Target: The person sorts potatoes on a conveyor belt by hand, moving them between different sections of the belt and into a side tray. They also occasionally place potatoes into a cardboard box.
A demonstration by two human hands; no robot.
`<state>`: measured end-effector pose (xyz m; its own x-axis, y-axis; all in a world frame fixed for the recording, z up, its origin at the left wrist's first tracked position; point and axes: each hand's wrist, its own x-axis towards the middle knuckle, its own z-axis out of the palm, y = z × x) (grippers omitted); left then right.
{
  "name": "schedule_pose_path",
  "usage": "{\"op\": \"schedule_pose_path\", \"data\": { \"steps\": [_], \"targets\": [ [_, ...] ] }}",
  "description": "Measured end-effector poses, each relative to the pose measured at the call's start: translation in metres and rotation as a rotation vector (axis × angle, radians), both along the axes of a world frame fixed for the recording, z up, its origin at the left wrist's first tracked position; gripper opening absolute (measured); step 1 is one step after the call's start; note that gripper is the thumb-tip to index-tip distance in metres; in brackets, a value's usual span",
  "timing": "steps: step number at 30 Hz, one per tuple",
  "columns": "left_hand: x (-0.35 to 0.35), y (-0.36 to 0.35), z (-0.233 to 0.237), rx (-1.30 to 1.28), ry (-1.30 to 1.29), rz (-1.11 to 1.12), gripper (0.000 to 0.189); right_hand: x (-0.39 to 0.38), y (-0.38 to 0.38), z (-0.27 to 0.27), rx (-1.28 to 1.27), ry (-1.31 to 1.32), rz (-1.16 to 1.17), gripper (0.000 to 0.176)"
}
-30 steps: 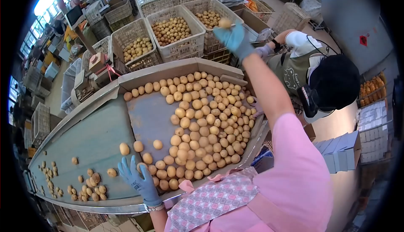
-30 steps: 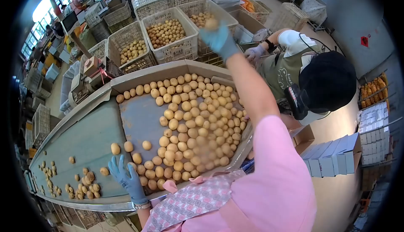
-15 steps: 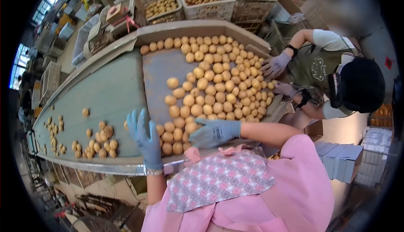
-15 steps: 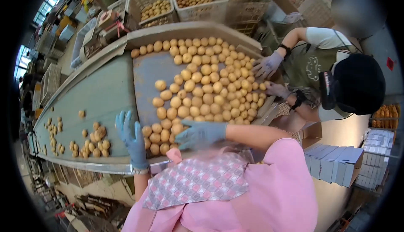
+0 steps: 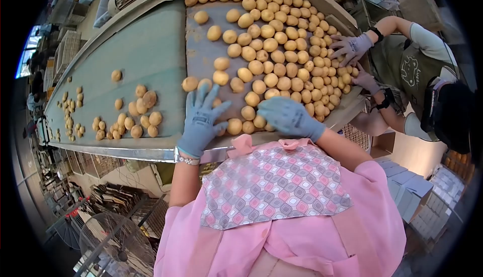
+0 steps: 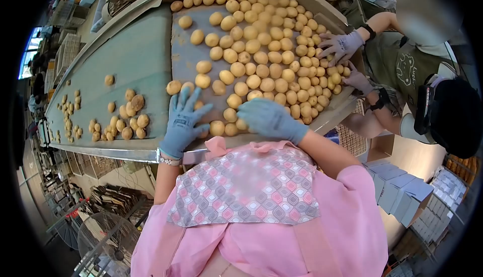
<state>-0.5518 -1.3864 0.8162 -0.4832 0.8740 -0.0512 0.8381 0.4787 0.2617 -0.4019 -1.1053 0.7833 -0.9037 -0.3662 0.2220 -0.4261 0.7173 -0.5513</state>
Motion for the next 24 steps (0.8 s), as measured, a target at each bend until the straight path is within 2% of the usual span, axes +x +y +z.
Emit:
{"op": "schedule_pose_path", "data": {
  "steps": [1, 3, 6, 10, 12, 14, 17, 18, 21, 24],
  "targets": [
    [-0.005, -0.001, 0.0, -0.036, 0.173, 0.159, 0.059, 0.007, 0.011, 0.005, -0.015, 0.125, -0.145, 0.036],
    [-0.02, -0.005, 0.0, -0.044, 0.457, 0.436, 0.061, 0.028, 0.035, -0.025, 0.045, 0.175, -0.231, 0.035],
    [-0.037, -0.038, 0.01, 0.178, 0.607, 0.771, 0.063, 0.038, 0.029, -0.022, 0.054, 0.054, -0.273, 0.035],
    [-0.035, -0.054, 0.011, 0.519, 0.441, 0.819, 0.06, 0.022, 0.01, -0.019, 0.013, 0.069, -0.319, 0.043],
    [-0.034, -0.056, 0.015, 0.603, 0.407, 0.813, 0.059, 0.005, -0.002, -0.014, 0.08, 0.061, -0.179, 0.047],
    [-0.033, -0.056, 0.019, 0.575, 0.429, 0.875, 0.058, -0.01, 0.003, -0.033, 0.203, -0.021, -0.103, 0.058],
    [-0.033, -0.061, 0.024, 0.553, 0.393, 0.947, 0.059, -0.032, 0.006, -0.035, 0.26, 0.089, -0.434, 0.06],
    [-0.034, -0.064, 0.025, 0.547, 0.374, 0.974, 0.059, -0.037, -0.005, -0.034, 0.293, 0.173, -0.61, 0.059],
    [-0.037, -0.073, 0.022, 0.615, 0.291, 0.967, 0.062, -0.042, -0.03, -0.005, 0.172, 0.122, -0.309, 0.053],
    [-0.038, -0.073, 0.024, 0.596, 0.274, 0.988, 0.062, -0.051, -0.028, -0.002, 0.07, -0.042, -0.446, 0.047]
  ]
}}
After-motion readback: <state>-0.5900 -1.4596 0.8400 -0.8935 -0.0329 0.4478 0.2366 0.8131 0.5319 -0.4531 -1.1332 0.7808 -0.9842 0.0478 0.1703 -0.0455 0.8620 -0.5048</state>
